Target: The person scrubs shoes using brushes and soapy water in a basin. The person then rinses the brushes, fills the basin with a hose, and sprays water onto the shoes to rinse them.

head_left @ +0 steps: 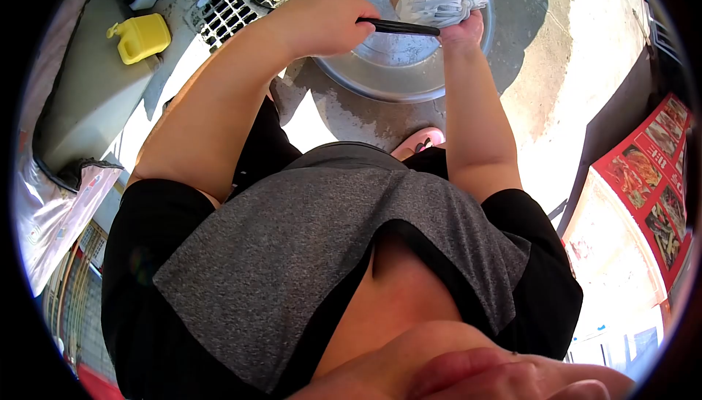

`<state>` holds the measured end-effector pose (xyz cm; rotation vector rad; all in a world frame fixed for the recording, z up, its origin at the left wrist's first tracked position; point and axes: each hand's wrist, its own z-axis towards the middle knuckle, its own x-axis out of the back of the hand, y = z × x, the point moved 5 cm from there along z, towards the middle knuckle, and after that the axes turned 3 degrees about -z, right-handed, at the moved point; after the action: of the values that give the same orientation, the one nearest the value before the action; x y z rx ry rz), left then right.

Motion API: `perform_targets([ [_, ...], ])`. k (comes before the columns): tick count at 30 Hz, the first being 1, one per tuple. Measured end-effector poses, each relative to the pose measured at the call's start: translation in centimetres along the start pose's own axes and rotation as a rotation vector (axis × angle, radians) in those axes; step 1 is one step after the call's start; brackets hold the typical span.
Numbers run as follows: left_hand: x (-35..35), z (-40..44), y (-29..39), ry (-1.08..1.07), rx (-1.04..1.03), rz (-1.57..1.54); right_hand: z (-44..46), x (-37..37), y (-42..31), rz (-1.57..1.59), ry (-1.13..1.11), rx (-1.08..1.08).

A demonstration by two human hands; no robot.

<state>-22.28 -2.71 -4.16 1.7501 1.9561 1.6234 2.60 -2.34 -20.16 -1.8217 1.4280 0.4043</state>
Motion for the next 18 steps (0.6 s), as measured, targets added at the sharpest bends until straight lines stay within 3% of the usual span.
perform_targets([
  [4, 2.8, -0.6, 1.4, 0.087, 0.047, 0.011, 0.4, 0.2, -0.1, -0.009, 0.051, -0.111],
  [7, 3.7, -1.0, 1.7, 0.383, -0.077, 0.031, 1.4, 1.7, 0.6, 0.077, 0.164, -0.119],
  [8, 4.8, -1.0, 2.1, 0.32, 0.005, -0.006, 0.8, 2.0, 0.8, 0.082, 0.22, -0.105],
  [11, 5.3, -1.3, 1.1, 0.395, 0.054, 0.027, -0.3, 3.5, 1.7, 0.118, 0.28, -0.12],
  [13, 5.4, -1.5, 1.0, 0.372, 0.094, 0.052, -2.3, 3.8, 1.6, 0.241, 0.213, -0.199],
  [18, 4.8, -1.2, -0.1, 0.276, 0.151, 0.175, -2.5, 4.3, 2.2, 0.145, 0.484, -0.107],
])
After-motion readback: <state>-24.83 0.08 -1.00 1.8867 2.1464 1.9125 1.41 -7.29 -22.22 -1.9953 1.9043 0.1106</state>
